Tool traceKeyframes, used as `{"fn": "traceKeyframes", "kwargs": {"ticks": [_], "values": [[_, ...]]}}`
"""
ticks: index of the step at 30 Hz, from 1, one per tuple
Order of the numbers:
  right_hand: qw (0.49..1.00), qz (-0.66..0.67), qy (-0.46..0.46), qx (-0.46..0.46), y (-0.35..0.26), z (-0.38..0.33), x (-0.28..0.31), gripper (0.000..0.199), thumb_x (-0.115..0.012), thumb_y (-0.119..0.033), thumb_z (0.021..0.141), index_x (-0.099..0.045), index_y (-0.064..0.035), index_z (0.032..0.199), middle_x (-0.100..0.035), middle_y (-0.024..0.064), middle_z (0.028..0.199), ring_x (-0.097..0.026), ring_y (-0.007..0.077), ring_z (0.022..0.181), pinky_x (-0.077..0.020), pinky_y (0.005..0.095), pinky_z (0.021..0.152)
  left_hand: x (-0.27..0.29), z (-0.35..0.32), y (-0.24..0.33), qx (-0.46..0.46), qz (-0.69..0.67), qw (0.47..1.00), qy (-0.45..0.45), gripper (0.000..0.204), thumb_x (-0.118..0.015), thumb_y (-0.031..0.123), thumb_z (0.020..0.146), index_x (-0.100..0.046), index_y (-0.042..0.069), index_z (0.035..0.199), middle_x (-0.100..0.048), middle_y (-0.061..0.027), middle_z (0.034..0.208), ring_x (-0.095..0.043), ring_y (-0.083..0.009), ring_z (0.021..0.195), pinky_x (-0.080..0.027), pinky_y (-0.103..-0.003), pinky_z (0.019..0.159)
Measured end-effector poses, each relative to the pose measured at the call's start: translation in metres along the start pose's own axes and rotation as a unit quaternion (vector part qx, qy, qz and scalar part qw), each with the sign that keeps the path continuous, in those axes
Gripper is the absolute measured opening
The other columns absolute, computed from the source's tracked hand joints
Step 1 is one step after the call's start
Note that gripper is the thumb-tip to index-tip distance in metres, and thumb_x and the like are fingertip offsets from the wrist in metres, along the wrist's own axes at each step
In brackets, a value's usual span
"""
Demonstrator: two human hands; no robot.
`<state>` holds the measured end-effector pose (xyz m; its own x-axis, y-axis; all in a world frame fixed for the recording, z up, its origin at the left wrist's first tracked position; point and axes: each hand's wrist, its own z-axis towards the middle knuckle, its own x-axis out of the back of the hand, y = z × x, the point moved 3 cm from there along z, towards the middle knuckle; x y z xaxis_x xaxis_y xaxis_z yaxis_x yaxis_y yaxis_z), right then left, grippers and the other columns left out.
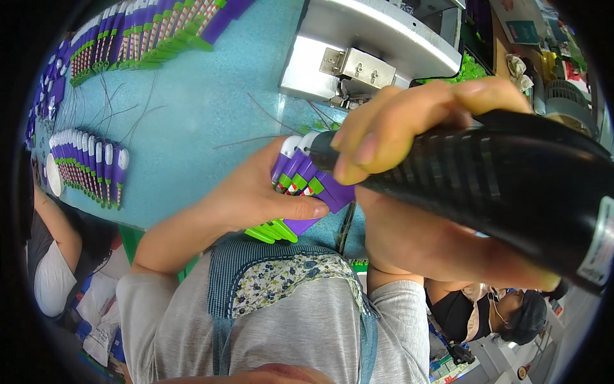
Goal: The person picks up toy parts, fastens them together by driving screws using an electric screwdriver, and places the assembled parts on the table.
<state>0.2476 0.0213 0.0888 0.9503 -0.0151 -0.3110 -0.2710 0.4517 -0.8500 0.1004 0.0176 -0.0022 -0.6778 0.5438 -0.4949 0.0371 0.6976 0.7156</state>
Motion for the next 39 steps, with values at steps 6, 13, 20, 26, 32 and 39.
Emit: {"fn": "traceKeyframes", "kwargs": {"ticks": [6, 13, 20, 26, 32, 39], "values": [[0.992, -0.071, -0.073, 0.076, -0.021, 0.02, 0.018, 0.093, -0.038, -0.085, 0.073, -0.053, -0.0052, 0.118, -0.057, 0.0124, 0.081, -0.051, 0.023, 0.06, -0.0425, 0.0396, 0.062, -0.001, 0.003, -0.005, 0.011, 0.013, 1.0, 0.009, 0.064, -0.085, 0.016, 0.066, -0.048, -0.002, 0.116, -0.064, -0.0092, 0.101, -0.062, -0.0149, 0.089, -0.051, -0.03, 0.079], [0.995, -0.022, -0.063, 0.069, -0.016, 0.007, 0.012, 0.092, -0.039, -0.084, 0.075, -0.051, -0.0052, 0.119, -0.055, 0.0116, 0.078, -0.052, 0.0208, 0.058, -0.0434, 0.0387, 0.06, -0.003, 0.003, -0.005, 0.03, -0.015, 0.999, 0.012, 0.063, -0.085, 0.015, 0.066, -0.049, -0.001, 0.115, -0.064, -0.0081, 0.099, -0.062, -0.0148, 0.088, -0.051, -0.03, 0.079], [0.999, -0.02, -0.03, 0.03, -0.003, -0.009, -0.001, 0.09, -0.034, -0.083, 0.078, -0.047, -0.0041, 0.12, -0.052, 0.0113, 0.074, -0.049, 0.0191, 0.049, -0.0433, 0.0365, 0.052, -0.005, 0.003, -0.007, -0.007, -0.033, 0.999, -0.024, 0.056, -0.083, 0.012, 0.066, -0.053, -0.001, 0.111, -0.063, -0.0061, 0.095, -0.061, -0.0133, 0.085, -0.05, -0.029, 0.078], [0.997, -0.003, -0.076, 0.027, 0.004, -0.011, -0.001, 0.091, -0.035, -0.082, 0.078, -0.044, -0.0041, 0.124, -0.052, 0.0117, 0.076, -0.049, 0.0193, 0.05, -0.0437, 0.0366, 0.053, -0.001, 0.0, -0.008, -0.003, -0.011, 1.0, -0.008, 0.054, -0.083, 0.011, 0.066, -0.053, 0.001, 0.11, -0.064, -0.0051, 0.095, -0.06, -0.0119, 0.084, -0.05, -0.028, 0.077], [0.994, -0.042, -0.075, 0.065, -0.016, 0.013, 0.013, 0.09, -0.037, -0.083, 0.077, -0.051, -0.0055, 0.121, -0.056, 0.0124, 0.084, -0.051, 0.0226, 0.058, -0.0434, 0.0379, 0.061, 0.001, 0.002, -0.001, 0.018, 0.034, 0.999, 0.035, 0.061, -0.085, 0.016, 0.064, -0.051, -0.001, 0.111, -0.064, -0.0073, 0.095, -0.062, -0.0133, 0.085, -0.051, -0.029, 0.077], [0.99, -0.078, -0.075, 0.087, -0.015, 0.015, 0.023, 0.092, -0.038, -0.087, 0.072, -0.054, -0.0076, 0.117, -0.059, 0.0147, 0.083, -0.053, 0.0229, 0.064, -0.0421, 0.0393, 0.065, 0.0, 0.004, -0.008, 0.001, 0.044, 0.999, 0.025, 0.066, -0.086, 0.019, 0.063, -0.049, -0.002, 0.113, -0.064, -0.0095, 0.098, -0.062, -0.0151, 0.087, -0.051, -0.03, 0.08]]}}
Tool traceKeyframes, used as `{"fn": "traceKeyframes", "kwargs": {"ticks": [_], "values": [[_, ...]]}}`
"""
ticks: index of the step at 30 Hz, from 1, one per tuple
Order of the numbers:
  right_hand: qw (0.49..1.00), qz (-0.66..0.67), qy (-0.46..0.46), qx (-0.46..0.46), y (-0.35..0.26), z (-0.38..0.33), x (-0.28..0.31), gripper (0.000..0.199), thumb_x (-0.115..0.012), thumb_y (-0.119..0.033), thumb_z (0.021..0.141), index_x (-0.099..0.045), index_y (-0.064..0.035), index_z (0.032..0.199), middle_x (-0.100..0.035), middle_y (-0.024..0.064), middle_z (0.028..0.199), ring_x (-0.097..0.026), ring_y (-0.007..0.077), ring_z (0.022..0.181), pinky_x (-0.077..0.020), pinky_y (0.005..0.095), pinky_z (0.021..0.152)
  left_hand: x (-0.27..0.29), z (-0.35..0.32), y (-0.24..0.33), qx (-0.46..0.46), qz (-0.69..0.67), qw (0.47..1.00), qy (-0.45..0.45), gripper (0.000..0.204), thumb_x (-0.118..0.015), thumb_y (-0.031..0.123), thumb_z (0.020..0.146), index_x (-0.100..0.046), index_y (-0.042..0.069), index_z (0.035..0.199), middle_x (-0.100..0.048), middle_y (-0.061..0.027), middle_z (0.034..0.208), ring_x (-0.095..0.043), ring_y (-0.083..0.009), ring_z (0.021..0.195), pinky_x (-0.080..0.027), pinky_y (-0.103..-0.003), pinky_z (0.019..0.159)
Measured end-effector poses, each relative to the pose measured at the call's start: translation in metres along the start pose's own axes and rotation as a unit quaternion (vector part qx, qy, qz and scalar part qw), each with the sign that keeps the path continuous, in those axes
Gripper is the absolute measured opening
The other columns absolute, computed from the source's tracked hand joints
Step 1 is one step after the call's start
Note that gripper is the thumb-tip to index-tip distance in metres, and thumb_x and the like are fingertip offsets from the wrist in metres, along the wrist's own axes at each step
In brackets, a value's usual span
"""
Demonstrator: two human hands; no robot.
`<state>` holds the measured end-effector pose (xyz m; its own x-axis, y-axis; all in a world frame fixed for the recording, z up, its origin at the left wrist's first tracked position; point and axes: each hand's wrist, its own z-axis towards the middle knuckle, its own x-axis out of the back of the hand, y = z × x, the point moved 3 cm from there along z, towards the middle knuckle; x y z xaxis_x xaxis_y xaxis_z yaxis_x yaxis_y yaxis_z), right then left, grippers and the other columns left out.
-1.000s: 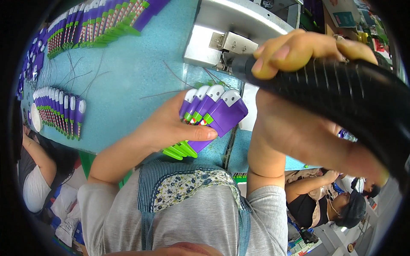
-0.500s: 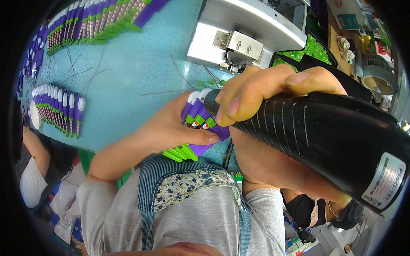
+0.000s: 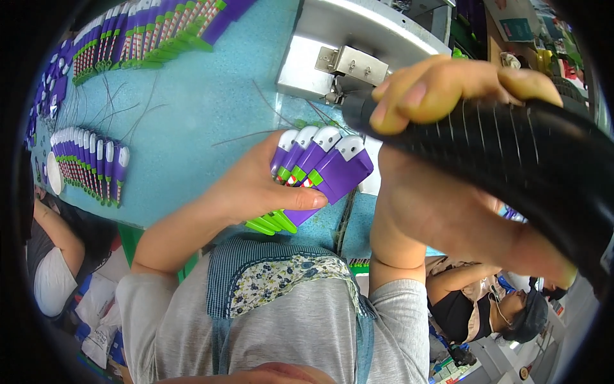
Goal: The person picks up toy parts, fastens them together by driving screws using an electric screwdriver, and places the assembled parts on the table.
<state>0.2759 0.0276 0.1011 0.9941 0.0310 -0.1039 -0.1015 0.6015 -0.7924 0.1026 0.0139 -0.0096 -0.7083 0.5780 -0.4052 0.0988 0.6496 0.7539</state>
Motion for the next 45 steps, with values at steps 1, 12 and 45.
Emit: {"fn": "traceKeyframes", "kwargs": {"ticks": [1, 12, 45], "values": [[0.999, 0.019, 0.028, -0.007, -0.001, -0.004, -0.007, 0.09, -0.038, -0.084, 0.075, -0.052, -0.0067, 0.119, -0.056, 0.0129, 0.078, -0.051, 0.0218, 0.06, -0.0422, 0.0388, 0.061, 0.0, 0.0, 0.001, 0.001, 0.0, 1.0, 0.0, 0.066, -0.086, 0.019, 0.063, -0.049, -0.002, 0.113, -0.064, -0.0095, 0.098, -0.062, -0.0151, 0.087, -0.051, -0.03, 0.08], [0.993, 0.1, 0.028, -0.05, 0.013, -0.029, -0.04, 0.088, -0.039, -0.081, 0.078, -0.045, -0.005, 0.122, -0.051, 0.0113, 0.076, -0.047, 0.0194, 0.048, -0.0419, 0.0357, 0.052, -0.004, -0.005, 0.011, 0.012, -0.043, 0.997, -0.063, 0.07, -0.086, 0.012, 0.06, -0.049, 0.0, 0.118, -0.062, -0.0062, 0.1, -0.059, -0.0135, 0.091, -0.048, -0.028, 0.083], [0.997, 0.064, -0.008, 0.047, 0.012, 0.004, -0.005, 0.1, -0.03, -0.09, 0.071, -0.049, -0.0061, 0.122, -0.058, 0.0153, 0.086, -0.054, 0.023, 0.06, -0.0447, 0.0369, 0.062, 0.006, -0.017, -0.016, 0.074, -0.161, 0.984, 0.019, 0.058, -0.076, 0.007, 0.075, -0.039, 0.003, 0.119, -0.06, -0.006, 0.09, -0.061, -0.0137, 0.071, -0.055, -0.03, 0.057]]}}
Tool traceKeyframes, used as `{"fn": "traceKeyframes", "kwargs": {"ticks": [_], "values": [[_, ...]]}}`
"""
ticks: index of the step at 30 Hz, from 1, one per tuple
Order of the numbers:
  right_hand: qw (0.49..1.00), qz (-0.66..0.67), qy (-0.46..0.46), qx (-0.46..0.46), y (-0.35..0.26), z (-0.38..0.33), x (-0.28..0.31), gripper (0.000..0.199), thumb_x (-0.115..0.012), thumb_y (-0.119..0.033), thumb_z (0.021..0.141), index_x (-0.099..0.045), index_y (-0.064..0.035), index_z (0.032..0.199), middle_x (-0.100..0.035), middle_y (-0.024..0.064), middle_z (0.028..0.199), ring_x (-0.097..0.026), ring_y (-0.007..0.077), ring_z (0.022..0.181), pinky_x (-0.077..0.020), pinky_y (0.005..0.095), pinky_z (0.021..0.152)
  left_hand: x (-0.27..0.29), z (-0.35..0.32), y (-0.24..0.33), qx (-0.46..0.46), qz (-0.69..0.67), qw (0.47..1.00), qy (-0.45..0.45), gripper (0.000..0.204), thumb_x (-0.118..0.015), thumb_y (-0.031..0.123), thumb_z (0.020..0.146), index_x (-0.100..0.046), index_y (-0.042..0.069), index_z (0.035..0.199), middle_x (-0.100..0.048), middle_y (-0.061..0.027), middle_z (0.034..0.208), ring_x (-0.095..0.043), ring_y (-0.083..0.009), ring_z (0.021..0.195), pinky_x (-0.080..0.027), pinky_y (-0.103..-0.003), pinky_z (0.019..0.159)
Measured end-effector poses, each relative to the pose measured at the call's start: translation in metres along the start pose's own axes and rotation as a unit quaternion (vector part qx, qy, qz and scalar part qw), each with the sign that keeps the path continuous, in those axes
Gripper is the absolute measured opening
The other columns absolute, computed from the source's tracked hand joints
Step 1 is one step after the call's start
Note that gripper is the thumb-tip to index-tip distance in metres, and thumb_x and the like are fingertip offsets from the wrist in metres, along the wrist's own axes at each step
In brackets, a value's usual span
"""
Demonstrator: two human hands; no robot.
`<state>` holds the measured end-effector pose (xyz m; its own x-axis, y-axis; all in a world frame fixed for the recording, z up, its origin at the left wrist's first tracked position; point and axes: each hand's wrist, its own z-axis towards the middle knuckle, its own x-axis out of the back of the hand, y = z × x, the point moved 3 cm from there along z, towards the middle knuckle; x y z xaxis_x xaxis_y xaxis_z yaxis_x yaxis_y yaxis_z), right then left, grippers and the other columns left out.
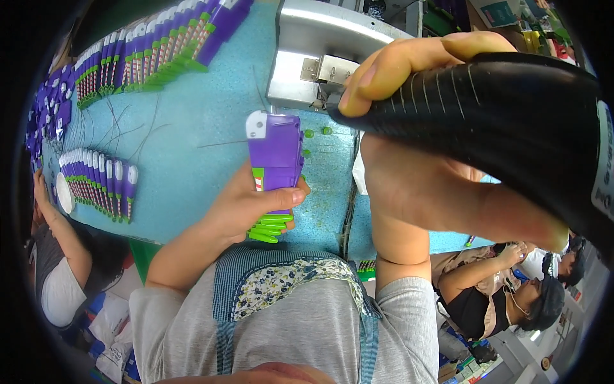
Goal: The person picks up toy parts, fastens them together by driving screws using an electric screwdriver, and places the assembled parts on the table.
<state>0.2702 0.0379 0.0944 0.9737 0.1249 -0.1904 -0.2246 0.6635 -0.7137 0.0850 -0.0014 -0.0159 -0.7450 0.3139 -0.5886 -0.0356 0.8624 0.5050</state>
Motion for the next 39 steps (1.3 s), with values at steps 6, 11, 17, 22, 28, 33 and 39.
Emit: {"fn": "traceKeyframes", "kwargs": {"ticks": [6, 11, 17, 22, 28, 33, 39], "values": [[0.996, -0.066, -0.013, -0.063, -0.036, 0.007, -0.03, 0.093, -0.04, -0.083, 0.076, -0.046, -0.0043, 0.124, -0.055, 0.0117, 0.081, -0.051, 0.0198, 0.057, -0.0442, 0.037, 0.059, -0.012, -0.002, 0.006, 0.009, 0.028, 0.999, -0.017, 0.062, -0.076, 0.008, 0.076, -0.035, 0.004, 0.123, -0.059, -0.0068, 0.093, -0.061, -0.0145, 0.075, -0.055, -0.031, 0.058], [0.994, -0.088, -0.033, -0.053, -0.028, 0.001, -0.026, 0.094, -0.041, -0.084, 0.074, -0.045, -0.0049, 0.125, -0.056, 0.0118, 0.082, -0.051, 0.0193, 0.055, -0.0447, 0.0361, 0.059, -0.013, -0.002, 0.001, -0.01, 0.036, 0.999, -0.014, 0.061, -0.075, 0.009, 0.077, -0.035, 0.004, 0.123, -0.059, -0.0065, 0.093, -0.061, -0.0145, 0.077, -0.055, -0.032, 0.059], [0.995, -0.066, 0.038, -0.069, -0.02, -0.008, -0.035, 0.096, -0.042, -0.085, 0.072, -0.045, -0.0048, 0.125, -0.057, 0.0122, 0.082, -0.051, 0.0193, 0.054, -0.0452, 0.0352, 0.059, -0.01, -0.001, 0.0, -0.013, 0.049, 0.999, -0.012, 0.061, -0.075, 0.009, 0.077, -0.035, 0.004, 0.122, -0.058, -0.0054, 0.092, -0.06, -0.014, 0.076, -0.055, -0.032, 0.058], [0.994, -0.063, 0.042, -0.076, -0.018, -0.009, -0.032, 0.098, -0.042, -0.087, 0.071, -0.045, -0.0052, 0.126, -0.056, 0.0125, 0.082, -0.052, 0.0204, 0.054, -0.0458, 0.036, 0.059, -0.013, 0.002, 0.002, 0.005, 0.05, 0.999, -0.018, 0.06, -0.075, 0.011, 0.077, -0.036, 0.004, 0.121, -0.058, -0.005, 0.091, -0.06, -0.0138, 0.076, -0.055, -0.032, 0.058], [0.997, -0.072, 0.013, -0.003, -0.015, 0.017, 0.011, 0.096, -0.027, -0.087, 0.075, -0.05, -0.0036, 0.116, -0.059, 0.016, 0.083, -0.055, 0.025, 0.059, -0.0462, 0.0383, 0.059, -0.009, 0.006, 0.002, 0.028, 0.034, 0.998, -0.054, 0.066, -0.077, 0.014, 0.078, -0.034, 0.004, 0.127, -0.057, -0.0068, 0.103, -0.059, -0.0153, 0.083, -0.056, -0.034, 0.06], [0.998, -0.044, 0.026, -0.035, -0.004, 0.002, 0.003, 0.099, -0.028, -0.088, 0.074, -0.05, -0.0047, 0.122, -0.059, 0.0153, 0.084, -0.055, 0.0231, 0.059, -0.0454, 0.0364, 0.058, -0.003, 0.005, -0.001, 0.046, 0.023, 0.998, -0.048, 0.069, -0.077, 0.015, 0.078, -0.033, 0.005, 0.131, -0.056, -0.0091, 0.114, -0.059, -0.0166, 0.089, -0.057, -0.035, 0.062], [0.994, -0.079, -0.003, -0.07, -0.018, -0.007, -0.022, 0.099, -0.033, -0.088, 0.072, -0.048, -0.0055, 0.124, -0.056, 0.012, 0.079, -0.052, 0.0206, 0.055, -0.0443, 0.0353, 0.055, -0.006, 0.004, 0.001, 0.046, 0.013, 0.998, -0.042, 0.067, -0.076, 0.013, 0.078, -0.034, 0.005, 0.13, -0.056, -0.0093, 0.115, -0.06, -0.0167, 0.087, -0.057, -0.035, 0.062]]}}
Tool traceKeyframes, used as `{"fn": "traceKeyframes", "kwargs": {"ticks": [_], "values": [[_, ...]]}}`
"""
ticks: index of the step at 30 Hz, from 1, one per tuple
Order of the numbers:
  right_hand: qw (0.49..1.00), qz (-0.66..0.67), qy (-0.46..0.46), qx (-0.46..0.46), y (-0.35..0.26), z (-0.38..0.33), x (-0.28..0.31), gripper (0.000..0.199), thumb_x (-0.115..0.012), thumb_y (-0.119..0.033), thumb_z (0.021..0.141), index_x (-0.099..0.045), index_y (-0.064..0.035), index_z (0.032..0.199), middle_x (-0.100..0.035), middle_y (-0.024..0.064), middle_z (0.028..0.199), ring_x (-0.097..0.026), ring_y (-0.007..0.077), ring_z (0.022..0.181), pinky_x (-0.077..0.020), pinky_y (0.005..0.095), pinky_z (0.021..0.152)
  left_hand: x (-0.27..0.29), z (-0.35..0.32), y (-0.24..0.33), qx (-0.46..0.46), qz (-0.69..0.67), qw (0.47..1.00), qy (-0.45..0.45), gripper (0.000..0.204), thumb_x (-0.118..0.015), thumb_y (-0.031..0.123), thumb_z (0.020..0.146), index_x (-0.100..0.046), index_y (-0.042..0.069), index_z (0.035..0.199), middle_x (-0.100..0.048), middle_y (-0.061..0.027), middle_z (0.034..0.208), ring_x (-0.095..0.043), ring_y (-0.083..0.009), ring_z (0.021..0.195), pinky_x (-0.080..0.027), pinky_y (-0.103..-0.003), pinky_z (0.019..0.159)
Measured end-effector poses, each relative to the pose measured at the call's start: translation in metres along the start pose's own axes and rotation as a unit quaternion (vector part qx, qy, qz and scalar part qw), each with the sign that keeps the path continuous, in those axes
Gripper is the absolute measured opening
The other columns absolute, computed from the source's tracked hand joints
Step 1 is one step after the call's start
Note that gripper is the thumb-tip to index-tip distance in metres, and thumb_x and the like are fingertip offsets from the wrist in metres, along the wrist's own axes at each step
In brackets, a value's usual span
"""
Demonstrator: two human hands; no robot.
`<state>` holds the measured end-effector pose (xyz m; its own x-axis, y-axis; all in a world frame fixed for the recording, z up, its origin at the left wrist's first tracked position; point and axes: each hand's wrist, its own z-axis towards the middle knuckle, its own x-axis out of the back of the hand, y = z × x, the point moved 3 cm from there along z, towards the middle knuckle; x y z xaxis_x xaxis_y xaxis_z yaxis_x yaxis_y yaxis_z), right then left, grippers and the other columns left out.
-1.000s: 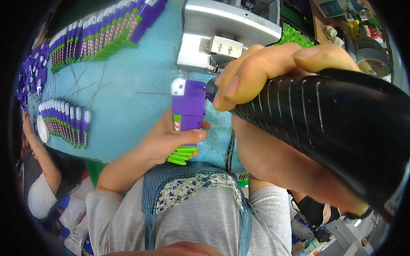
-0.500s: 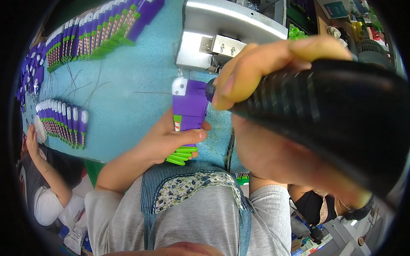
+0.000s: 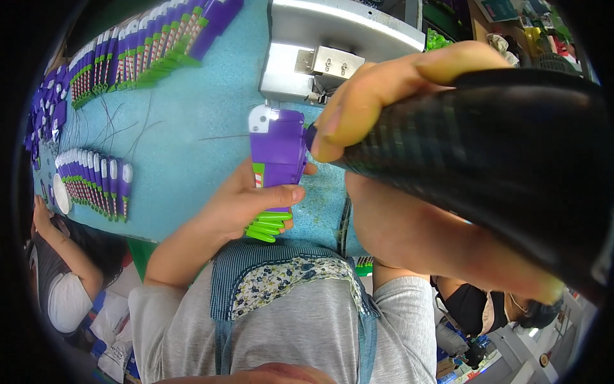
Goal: The person picks up toy parts, fastens them together by driving screws using an electric screwdriver, and places the assembled parts on the table.
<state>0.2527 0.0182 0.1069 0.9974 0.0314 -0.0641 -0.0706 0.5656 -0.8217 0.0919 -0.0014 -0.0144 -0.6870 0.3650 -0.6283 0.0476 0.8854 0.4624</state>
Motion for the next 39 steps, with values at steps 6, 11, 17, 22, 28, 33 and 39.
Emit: {"fn": "traceKeyframes", "kwargs": {"ticks": [6, 11, 17, 22, 28, 33, 39], "values": [[0.999, 0.014, 0.039, -0.011, 0.006, -0.006, -0.012, 0.101, -0.034, -0.09, 0.07, -0.048, -0.0031, 0.12, -0.056, 0.0125, 0.076, -0.054, 0.0212, 0.054, -0.0432, 0.0337, 0.05, -0.004, 0.0, 0.003, -0.043, 0.024, 0.999, 0.007, 0.063, -0.074, 0.011, 0.079, -0.035, 0.005, 0.128, -0.056, -0.0075, 0.112, -0.06, -0.0161, 0.086, -0.056, -0.035, 0.061], [0.997, 0.039, 0.057, -0.024, 0.009, -0.005, -0.012, 0.1, -0.036, -0.089, 0.07, -0.047, -0.0033, 0.12, -0.056, 0.0123, 0.076, -0.053, 0.0209, 0.055, -0.0434, 0.0335, 0.051, -0.002, 0.004, -0.002, -0.01, 0.017, 1.0, -0.012, 0.062, -0.073, 0.012, 0.08, -0.035, 0.005, 0.129, -0.056, -0.0083, 0.114, -0.06, -0.0155, 0.086, -0.056, -0.033, 0.061], [0.993, -0.05, -0.08, 0.078, 0.008, 0.045, 0.031, 0.041, -0.057, -0.037, 0.093, -0.042, -0.0045, 0.113, -0.06, 0.0128, 0.079, -0.064, 0.0241, 0.061, -0.0561, 0.0366, 0.061, -0.001, 0.005, 0.0, -0.001, -0.006, 1.0, -0.022, 0.058, -0.072, 0.014, 0.082, -0.038, 0.004, 0.128, -0.058, -0.0095, 0.108, -0.062, -0.0155, 0.074, -0.054, -0.03, 0.053], [0.988, 0.042, -0.133, -0.063, -0.001, 0.031, 0.029, 0.034, -0.039, -0.031, 0.1, -0.039, -0.0032, 0.119, -0.062, 0.0213, 0.086, -0.066, 0.0331, 0.08, -0.0533, 0.0467, 0.077, 0.0, 0.003, 0.003, -0.009, -0.023, 0.999, -0.022, 0.047, -0.072, 0.013, 0.082, -0.046, 0.004, 0.12, -0.059, -0.0065, 0.092, -0.061, -0.0147, 0.061, -0.051, -0.029, 0.048], [0.998, 0.043, 0.035, -0.029, 0.005, -0.011, -0.004, 0.1, -0.037, -0.089, 0.07, -0.047, -0.0034, 0.121, -0.056, 0.0138, 0.08, -0.054, 0.0215, 0.057, -0.0438, 0.0347, 0.054, -0.002, -0.001, 0.006, -0.019, -0.027, 0.999, -0.017, 0.044, -0.072, 0.012, 0.082, -0.048, 0.004, 0.118, -0.06, -0.0048, 0.089, -0.061, -0.0139, 0.062, -0.052, -0.029, 0.051], [0.996, 0.058, -0.065, 0.016, 0.024, -0.006, 0.004, 0.097, -0.036, -0.087, 0.073, -0.046, -0.0006, 0.118, -0.057, 0.0153, 0.079, -0.054, 0.0204, 0.057, -0.0449, 0.0309, 0.05, -0.001, 0.0, 0.004, -0.015, -0.016, 1.0, -0.003, 0.047, -0.071, 0.01, 0.082, -0.045, 0.003, 0.12, -0.059, -0.0057, 0.099, -0.061, -0.0136, 0.072, -0.055, -0.03, 0.055], [0.997, 0.057, -0.034, -0.038, 0.021, -0.008, -0.001, 0.097, -0.036, -0.086, 0.074, -0.045, -0.0007, 0.119, -0.055, 0.014, 0.076, -0.053, 0.0193, 0.055, -0.0448, 0.0304, 0.049, -0.002, 0.003, 0.004, -0.019, -0.015, 1.0, 0.004, 0.05, -0.071, 0.008, 0.082, -0.042, 0.004, 0.122, -0.057, -0.0068, 0.11, -0.06, -0.0133, 0.082, -0.056, -0.031, 0.056]]}}
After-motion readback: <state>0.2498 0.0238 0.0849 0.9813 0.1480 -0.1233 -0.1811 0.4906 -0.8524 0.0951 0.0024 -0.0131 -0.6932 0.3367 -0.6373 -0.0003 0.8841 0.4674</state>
